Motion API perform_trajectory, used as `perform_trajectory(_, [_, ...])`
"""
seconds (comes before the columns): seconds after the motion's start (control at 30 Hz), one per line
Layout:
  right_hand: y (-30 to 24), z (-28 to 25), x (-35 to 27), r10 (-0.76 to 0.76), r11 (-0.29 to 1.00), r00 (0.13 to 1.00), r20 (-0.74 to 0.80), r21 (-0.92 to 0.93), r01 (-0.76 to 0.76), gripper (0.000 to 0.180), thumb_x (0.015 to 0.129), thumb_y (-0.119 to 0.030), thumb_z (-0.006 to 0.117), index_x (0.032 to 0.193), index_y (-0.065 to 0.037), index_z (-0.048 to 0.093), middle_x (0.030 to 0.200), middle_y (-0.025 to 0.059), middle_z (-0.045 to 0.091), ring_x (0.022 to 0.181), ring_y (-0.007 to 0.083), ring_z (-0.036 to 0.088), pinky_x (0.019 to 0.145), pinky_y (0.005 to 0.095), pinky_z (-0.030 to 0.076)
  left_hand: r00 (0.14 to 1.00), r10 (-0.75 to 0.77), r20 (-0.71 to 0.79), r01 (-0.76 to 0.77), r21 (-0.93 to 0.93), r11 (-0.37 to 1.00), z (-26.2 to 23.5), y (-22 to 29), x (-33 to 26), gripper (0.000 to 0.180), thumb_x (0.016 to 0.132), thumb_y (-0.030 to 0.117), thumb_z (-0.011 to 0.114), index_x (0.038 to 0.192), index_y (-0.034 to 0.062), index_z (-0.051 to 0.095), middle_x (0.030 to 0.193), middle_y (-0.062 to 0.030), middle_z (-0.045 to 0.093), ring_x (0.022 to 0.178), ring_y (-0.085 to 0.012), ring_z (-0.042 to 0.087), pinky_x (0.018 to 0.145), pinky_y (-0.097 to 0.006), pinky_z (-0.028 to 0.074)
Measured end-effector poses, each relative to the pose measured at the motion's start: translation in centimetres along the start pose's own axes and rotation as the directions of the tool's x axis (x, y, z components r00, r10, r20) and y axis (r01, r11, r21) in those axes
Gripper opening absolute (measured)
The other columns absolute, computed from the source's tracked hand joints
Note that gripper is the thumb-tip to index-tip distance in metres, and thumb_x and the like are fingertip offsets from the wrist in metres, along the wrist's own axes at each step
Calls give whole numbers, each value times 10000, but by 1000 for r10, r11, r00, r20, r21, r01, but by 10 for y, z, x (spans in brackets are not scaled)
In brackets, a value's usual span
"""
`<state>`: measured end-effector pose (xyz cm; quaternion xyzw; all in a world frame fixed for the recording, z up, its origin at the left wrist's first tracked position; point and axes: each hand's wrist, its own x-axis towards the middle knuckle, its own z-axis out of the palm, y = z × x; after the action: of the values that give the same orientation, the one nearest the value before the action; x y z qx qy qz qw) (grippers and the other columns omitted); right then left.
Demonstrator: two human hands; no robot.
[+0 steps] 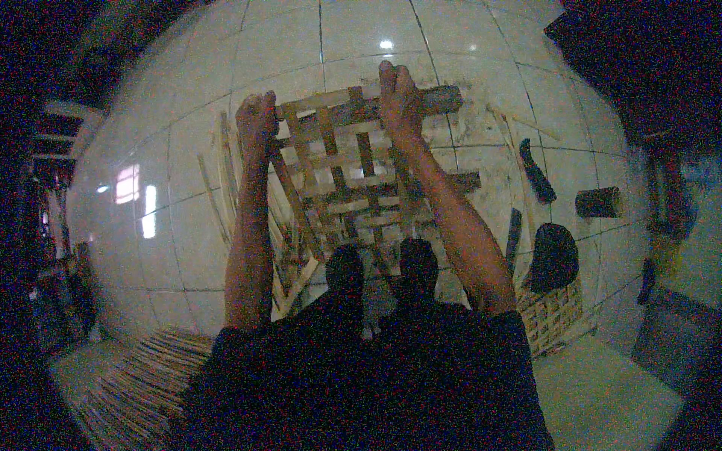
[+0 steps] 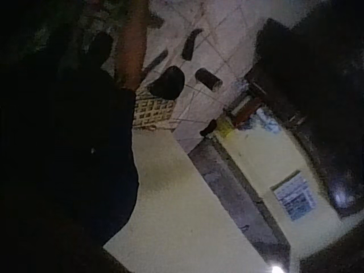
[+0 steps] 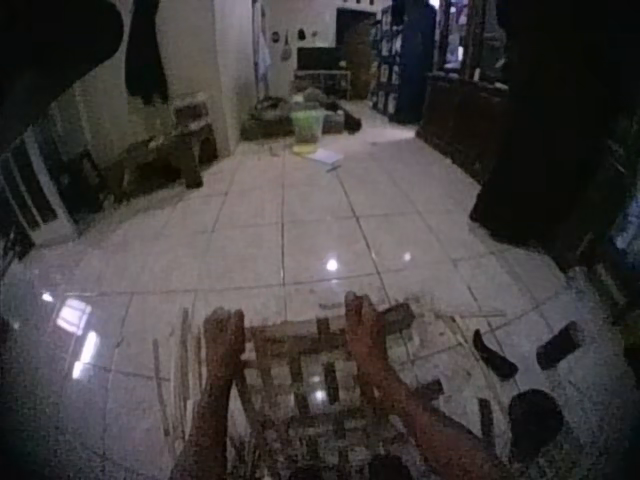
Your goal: The person assembles a wooden lattice frame on the floor by inserting thin wooden strips into a grid and tapping them into place with a hammer. The person adjusts the frame and secures the strips, then stacks the completed lattice with others.
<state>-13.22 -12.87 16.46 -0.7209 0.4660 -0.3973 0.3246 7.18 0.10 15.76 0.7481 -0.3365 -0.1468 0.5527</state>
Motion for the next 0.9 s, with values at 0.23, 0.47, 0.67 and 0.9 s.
perform_trajectory(0.23, [20,3,8,22,994,995,99,109,-33,518,971,-475,379,954,21,526,790,173,551,739,313,551,695,427,437,972,-79,220,164,-401,901,-13,-43,-26,485,947,486,411,1056,46,585,891,-58,627,804,-233,579,838,-413,444])
perform_trajectory(0.47, [75,6,-6,-14,993,995,95,115,3,413,975,-373,431,1148,-14,540,988,143,619,916,335,601,832,416,487,758,-388,524,594,-308,743,0,-67,-85,418,927,388,536,1100,9,565,926,-69,632,816,-185,595,748,-350,493])
perform_trajectory(0.67, [86,-31,-54,443,674,766,466,390,-627,358,974,-387,450,1097,-65,544,921,55,588,818,171,572,724,352,521,840,-173,514,250,-85,964,12,0,-28,415,931,349,555,1131,-15,549,955,-97,633,846,-174,610,793,-326,505])
perform_trajectory(0.9, [158,-24,-68,579,531,801,152,675,-512,342,987,-384,413,1075,-65,503,831,47,553,712,162,551,676,377,539,627,-205,752,470,-155,869,5,-34,-52,469,970,358,463,1275,2,451,1175,-146,572,1018,-220,581,854,-360,499])
